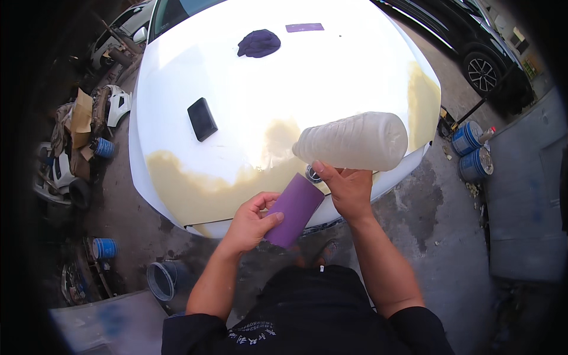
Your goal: The person pours liquid from a plastic bottle onto a white car hood and uses a sanding block to rub the surface. They repeatedly wet the area and sand it, occasionally touching the hood with their hand to check the surface.
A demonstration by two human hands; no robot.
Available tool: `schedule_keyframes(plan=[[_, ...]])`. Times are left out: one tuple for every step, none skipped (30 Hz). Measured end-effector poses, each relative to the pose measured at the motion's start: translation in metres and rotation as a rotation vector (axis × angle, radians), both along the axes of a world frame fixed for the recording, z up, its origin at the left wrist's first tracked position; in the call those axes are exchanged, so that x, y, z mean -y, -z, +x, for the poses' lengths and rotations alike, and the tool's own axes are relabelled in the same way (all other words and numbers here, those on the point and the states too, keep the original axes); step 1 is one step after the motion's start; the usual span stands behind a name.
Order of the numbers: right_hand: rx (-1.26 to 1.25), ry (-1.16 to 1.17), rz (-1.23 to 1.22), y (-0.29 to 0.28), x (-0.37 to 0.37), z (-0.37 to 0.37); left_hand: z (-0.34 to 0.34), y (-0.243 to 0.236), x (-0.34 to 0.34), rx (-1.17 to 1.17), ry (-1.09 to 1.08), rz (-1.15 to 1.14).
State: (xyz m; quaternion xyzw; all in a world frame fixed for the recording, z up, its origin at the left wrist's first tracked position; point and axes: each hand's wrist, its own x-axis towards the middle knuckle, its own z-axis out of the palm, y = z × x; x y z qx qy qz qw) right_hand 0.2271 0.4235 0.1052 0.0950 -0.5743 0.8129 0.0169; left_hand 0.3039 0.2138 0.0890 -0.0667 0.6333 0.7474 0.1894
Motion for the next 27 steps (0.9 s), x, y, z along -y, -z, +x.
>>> schedule_keyframes(plan=[[-0.013, -0.022, 0.041, 0.002, 0.008, -0.003, 0.000, -0.002, -0.008, -0.001, 0.013, -0.007], [-0.088, 0.031, 0.125, 0.008, 0.017, -0.004, 0.000, -0.002, -0.014, 0.003, 0.021, -0.017], [-0.166, 0.085, 0.208, 0.012, 0.025, -0.005, 0.001, -0.004, -0.022, 0.005, 0.031, -0.027], [-0.244, 0.138, 0.291, 0.016, 0.030, -0.005, 0.001, -0.005, -0.028, 0.019, 0.030, 0.063], [-0.274, 0.220, 0.355, 0.021, 0.036, -0.007, 0.003, -0.006, -0.033, 0.032, 0.027, 0.150], [-0.304, 0.303, 0.419, 0.026, 0.041, -0.010, 0.004, -0.006, -0.037, 0.045, 0.026, 0.237], [-0.278, 0.327, 0.397, 0.028, 0.041, -0.014, 0.007, -0.003, -0.044, -0.085, 0.023, 0.287], [-0.247, 0.343, 0.361, 0.031, 0.047, -0.016, 0.014, 0.002, -0.047, -0.214, 0.014, 0.321], [-0.163, 0.304, 0.246, 0.030, 0.048, -0.018, 0.018, 0.008, -0.048, -0.346, 0.011, 0.359], [-0.079, 0.264, 0.132, 0.029, 0.050, -0.020, 0.018, 0.025, -0.038, -0.565, 0.199, -0.058], [-0.054, 0.275, 0.057, 0.026, 0.054, -0.017, 0.021, 0.026, -0.042, -0.715, 0.179, -0.204], [-0.029, 0.287, -0.018, 0.021, 0.058, -0.013, 0.024, 0.025, -0.049, -0.863, 0.158, -0.351], [-0.004, 0.300, -0.092, 0.016, 0.061, -0.010, 0.026, 0.025, -0.053, -1.008, 0.136, -0.501], [0.004, 0.320, -0.100, 0.011, 0.062, -0.009, 0.023, 0.031, -0.049, -1.053, 0.163, -0.507], [0.011, 0.341, -0.106, 0.007, 0.063, -0.008, 0.019, 0.034, -0.045, -1.130, 0.187, -0.560], [0.017, 0.362, -0.113, 0.005, 0.064, -0.008, 0.013, 0.036, -0.041, -1.206, 0.212, -0.614], [0.048, 0.332, -0.104, 0.009, 0.062, -0.007, 0.009, 0.040, -0.037, -1.278, 0.237, -0.663], [0.075, 0.301, -0.100, 0.010, 0.060, -0.009, 0.005, 0.043, -0.030, -1.346, 0.244, -0.745], [0.101, 0.270, -0.096, 0.012, 0.060, -0.009, 0.002, 0.046, -0.022, -1.414, 0.252, -0.827], [0.113, 0.259, -0.063, 0.014, 0.060, -0.007, 0.000, 0.047, -0.018, -1.480, 0.258, -0.908], [0.125, 0.249, -0.031, 0.016, 0.062, -0.004, -0.002, 0.047, -0.018, -1.517, 0.220, -0.932], [0.137, 0.238, 0.000, 0.018, 0.063, -0.002, -0.003, 0.046, -0.019, -1.553, 0.184, -0.957], [0.140, 0.225, -0.016, 0.021, 0.062, -0.002, -0.004, 0.045, -0.022, -1.592, 0.147, -0.975], [0.143, 0.211, -0.032, 0.025, 0.061, -0.002, -0.001, 0.042, -0.027, -1.538, 0.115, -0.976], [0.146, 0.199, -0.050, 0.027, 0.060, -0.002, 0.005, 0.039, -0.033, -1.484, 0.085, -0.978], [0.143, 0.209, -0.058, 0.024, 0.062, 0.000, 0.012, 0.032, -0.038, -1.428, 0.062, -0.988], [0.139, 0.226, -0.058, 0.022, 0.064, 0.001, 0.017, 0.029, -0.046, -1.397, 0.009, -0.999]])
